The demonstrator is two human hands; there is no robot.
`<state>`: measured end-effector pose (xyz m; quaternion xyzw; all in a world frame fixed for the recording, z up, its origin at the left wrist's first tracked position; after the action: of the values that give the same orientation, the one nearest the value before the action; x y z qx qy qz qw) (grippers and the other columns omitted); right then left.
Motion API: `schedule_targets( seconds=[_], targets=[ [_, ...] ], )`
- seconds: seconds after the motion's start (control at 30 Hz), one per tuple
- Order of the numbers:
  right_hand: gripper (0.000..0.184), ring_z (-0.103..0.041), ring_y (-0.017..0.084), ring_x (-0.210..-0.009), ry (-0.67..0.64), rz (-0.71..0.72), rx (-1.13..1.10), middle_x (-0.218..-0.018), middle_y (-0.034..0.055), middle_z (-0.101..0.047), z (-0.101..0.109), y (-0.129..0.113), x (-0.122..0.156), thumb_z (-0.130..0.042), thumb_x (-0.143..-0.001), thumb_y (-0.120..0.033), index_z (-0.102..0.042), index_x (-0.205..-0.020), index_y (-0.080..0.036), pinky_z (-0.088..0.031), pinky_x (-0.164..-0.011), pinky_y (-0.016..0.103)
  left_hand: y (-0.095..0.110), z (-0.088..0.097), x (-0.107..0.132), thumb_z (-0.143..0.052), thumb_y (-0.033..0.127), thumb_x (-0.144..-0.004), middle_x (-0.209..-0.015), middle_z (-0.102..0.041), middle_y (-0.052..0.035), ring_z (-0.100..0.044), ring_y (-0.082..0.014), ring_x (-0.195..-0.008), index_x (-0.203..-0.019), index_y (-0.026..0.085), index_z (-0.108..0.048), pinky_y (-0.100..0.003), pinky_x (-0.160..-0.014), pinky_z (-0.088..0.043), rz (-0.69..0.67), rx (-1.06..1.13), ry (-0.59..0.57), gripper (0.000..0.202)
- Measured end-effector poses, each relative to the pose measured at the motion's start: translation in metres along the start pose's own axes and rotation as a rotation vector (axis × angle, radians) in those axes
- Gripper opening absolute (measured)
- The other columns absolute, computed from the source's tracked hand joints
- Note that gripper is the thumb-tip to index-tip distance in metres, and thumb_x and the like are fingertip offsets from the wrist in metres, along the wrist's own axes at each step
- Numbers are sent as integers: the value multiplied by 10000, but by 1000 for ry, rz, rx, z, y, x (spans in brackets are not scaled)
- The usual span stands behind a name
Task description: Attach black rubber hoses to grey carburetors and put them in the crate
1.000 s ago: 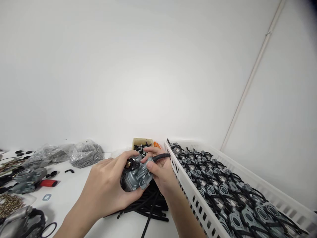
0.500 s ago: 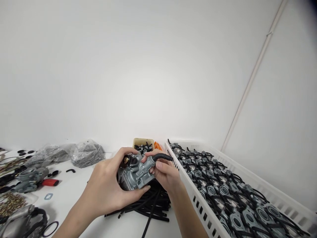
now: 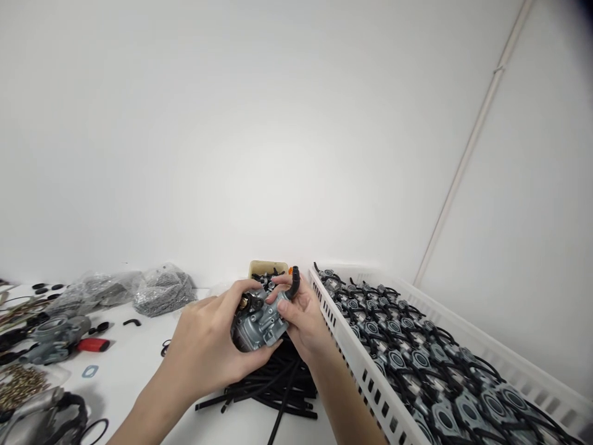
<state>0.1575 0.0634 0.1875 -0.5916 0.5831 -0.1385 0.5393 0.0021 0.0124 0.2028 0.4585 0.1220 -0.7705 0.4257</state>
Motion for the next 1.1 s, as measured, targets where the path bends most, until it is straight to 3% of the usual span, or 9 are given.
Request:
schedule_targets(
  seconds=[0.13, 0.3, 0.47, 0.6, 0.73, 1.0, 1.1],
  targets=[
    [283, -611, 96, -652, 31, -41, -34, -686, -23, -680, 1, 1, 0, -901, -561, -315, -704, -726, -195, -488, -637, 195, -1, -1, 0, -692, 410, -698, -766, -696, 50, -675, -168, -623, -1121, 281, -453, -265, -541, -476, -22, -21, 0, 503],
    [361, -594, 95, -614, -78, -72, -99, -801, 43, -737, 7, -3, 1, -836, -646, -441, -731, -869, -178, -470, -558, 183, 2, 5, 0, -725, 437, -673, -797, -702, 42, -648, -155, -592, -1126, 290, -465, -260, -542, -480, 123, 127, -46, 542],
    [270, -577, 83, -573, -106, -79, -141, -868, 55, -753, 6, -6, 1, -850, -648, -323, -699, -827, -188, -472, -565, 188, 1, 8, 1, -737, 441, -663, -845, -720, 11, -677, -193, -662, -1121, 294, -463, -290, -583, -510, 207, 182, -73, 555],
    [266, -567, 87, -568, -92, -39, -93, -849, 46, -749, 5, -4, 1, -850, -654, -312, -666, -800, -187, -468, -569, 205, 0, 5, 1, -739, 450, -663, -851, -722, 1, -681, -201, -670, -1124, 286, -462, -298, -595, -520, 201, 181, -68, 562],
    [324, -613, 116, -653, -84, 2, -56, -810, 26, -745, 4, -2, 2, -858, -646, -309, -666, -888, -213, -477, -619, 220, 1, 4, 0, -731, 433, -683, -861, -717, 23, -659, -173, -637, -1129, 303, -474, -283, -587, -500, 150, 163, -61, 531],
    [298, -625, 134, -738, -48, -24, -20, -786, 3, -716, -1, -6, 5, -869, -626, -335, -715, -853, -216, -484, -678, 237, 1, 4, -1, -739, 349, -690, -867, -713, 45, -658, -158, -664, -1096, 329, -533, -253, -589, -485, 88, 180, -56, 456],
    [289, -625, 136, -731, -42, -29, -15, -780, 3, -712, -3, -7, 6, -867, -628, -336, -713, -839, -214, -478, -668, 241, 0, 4, 0, -741, 375, -686, -887, -717, 34, -661, -161, -646, -1189, 337, -482, -258, -584, -496, 119, 182, -66, 567]
  ],
)
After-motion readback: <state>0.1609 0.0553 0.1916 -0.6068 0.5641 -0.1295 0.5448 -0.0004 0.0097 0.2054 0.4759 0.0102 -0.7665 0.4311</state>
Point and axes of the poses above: each hand's wrist, its own x-axis away from the middle knuckle, its own z-axis out of the back of the hand, y = z × x, the point moved 1 cm from there along -x, towards the middle knuckle
